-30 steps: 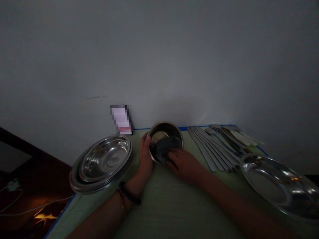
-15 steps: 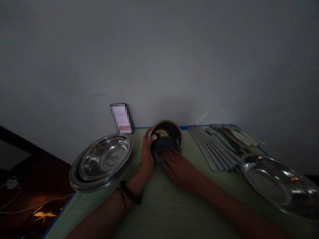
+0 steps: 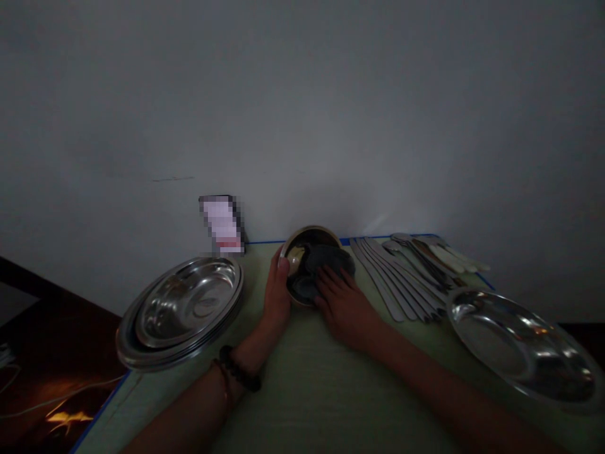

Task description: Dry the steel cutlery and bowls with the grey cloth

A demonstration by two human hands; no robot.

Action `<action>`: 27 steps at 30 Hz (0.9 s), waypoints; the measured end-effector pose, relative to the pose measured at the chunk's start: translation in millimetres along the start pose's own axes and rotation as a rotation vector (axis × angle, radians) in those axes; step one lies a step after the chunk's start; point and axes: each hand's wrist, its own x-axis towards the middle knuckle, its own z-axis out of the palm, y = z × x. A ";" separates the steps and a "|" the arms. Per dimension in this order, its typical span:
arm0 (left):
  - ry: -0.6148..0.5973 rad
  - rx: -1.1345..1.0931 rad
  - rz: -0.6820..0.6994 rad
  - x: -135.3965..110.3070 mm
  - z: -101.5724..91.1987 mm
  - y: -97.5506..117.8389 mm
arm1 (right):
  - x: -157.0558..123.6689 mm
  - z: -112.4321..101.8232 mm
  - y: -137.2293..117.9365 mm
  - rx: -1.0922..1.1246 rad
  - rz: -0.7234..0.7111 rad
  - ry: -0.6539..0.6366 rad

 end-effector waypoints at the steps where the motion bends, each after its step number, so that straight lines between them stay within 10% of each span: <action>1: -0.005 -0.020 -0.009 0.6 -0.2 -1.9 | -0.2 -0.3 -1.3 0.028 -0.030 -0.021; 9: -0.106 -0.148 -0.049 6.4 2.1 -21.0 | -0.7 -3.0 -7.3 0.095 0.006 -0.017; 19: 0.094 0.147 -0.009 -0.6 -4.3 4.7 | -0.1 0.2 -11.0 -0.110 0.076 0.089; 27: -0.105 -0.087 -0.117 3.9 -0.4 -4.4 | 0.2 4.0 -9.8 -0.087 0.120 0.095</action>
